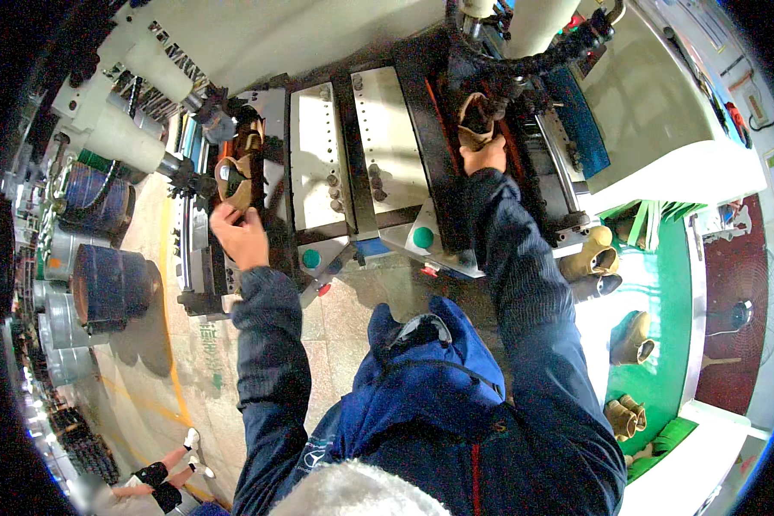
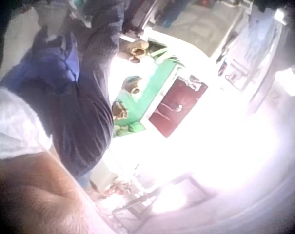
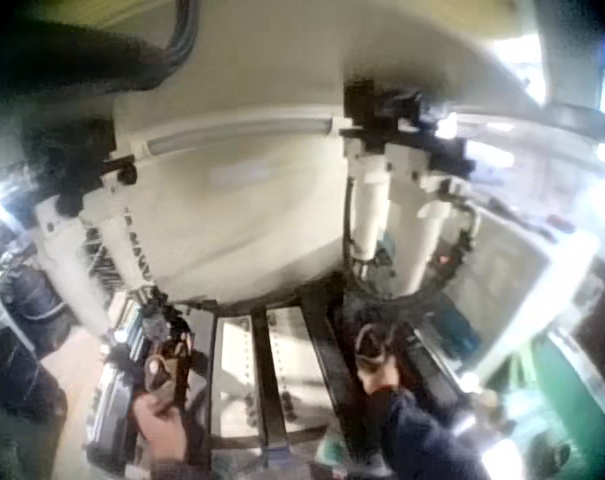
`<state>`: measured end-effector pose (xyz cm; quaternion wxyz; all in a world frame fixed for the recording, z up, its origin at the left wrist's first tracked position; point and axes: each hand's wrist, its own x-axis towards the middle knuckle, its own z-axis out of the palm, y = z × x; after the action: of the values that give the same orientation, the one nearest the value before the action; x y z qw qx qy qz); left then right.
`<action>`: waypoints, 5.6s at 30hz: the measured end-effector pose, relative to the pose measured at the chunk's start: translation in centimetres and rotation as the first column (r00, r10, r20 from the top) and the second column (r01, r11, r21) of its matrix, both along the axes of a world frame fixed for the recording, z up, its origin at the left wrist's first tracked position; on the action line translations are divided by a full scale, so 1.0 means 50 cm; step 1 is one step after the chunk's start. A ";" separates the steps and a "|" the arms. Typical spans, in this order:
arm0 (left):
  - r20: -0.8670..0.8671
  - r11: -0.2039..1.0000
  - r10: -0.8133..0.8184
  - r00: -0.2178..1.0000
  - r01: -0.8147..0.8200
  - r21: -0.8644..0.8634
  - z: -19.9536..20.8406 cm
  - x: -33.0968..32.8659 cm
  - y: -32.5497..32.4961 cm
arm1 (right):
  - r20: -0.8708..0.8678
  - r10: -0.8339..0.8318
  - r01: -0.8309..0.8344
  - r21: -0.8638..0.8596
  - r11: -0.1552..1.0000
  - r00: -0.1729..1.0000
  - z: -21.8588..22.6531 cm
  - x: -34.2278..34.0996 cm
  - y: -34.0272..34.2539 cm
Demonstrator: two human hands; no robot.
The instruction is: The person picks up a boot from a green conveyor belt, places it onto a metal mold in a lasting machine, and activates the machine controls by hand. They repeat this process for multiple boots, moving them from the belt to the machinery.
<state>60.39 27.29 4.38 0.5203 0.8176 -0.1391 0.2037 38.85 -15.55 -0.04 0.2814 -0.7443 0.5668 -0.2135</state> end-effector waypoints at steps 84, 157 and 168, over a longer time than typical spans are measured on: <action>-0.044 0.052 -0.990 0.137 0.626 0.778 -0.447 -1.460 -1.567 | -0.139 -0.644 0.639 0.394 0.661 0.752 -0.151 -1.436 0.186; -0.174 0.878 -0.390 0.904 0.422 0.227 0.030 -0.541 0.031 | 0.175 0.386 -0.374 -0.101 0.922 0.906 0.228 -0.896 0.087; 0.065 0.926 -0.017 0.998 -0.009 0.377 0.135 -0.048 0.162 | -0.102 0.491 -0.501 -0.209 0.840 0.865 0.302 -0.318 0.111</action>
<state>57.98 35.39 11.15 0.3488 0.8948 -0.1947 0.1993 22.93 -9.99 15.07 0.2267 -0.8974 0.3327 -0.1805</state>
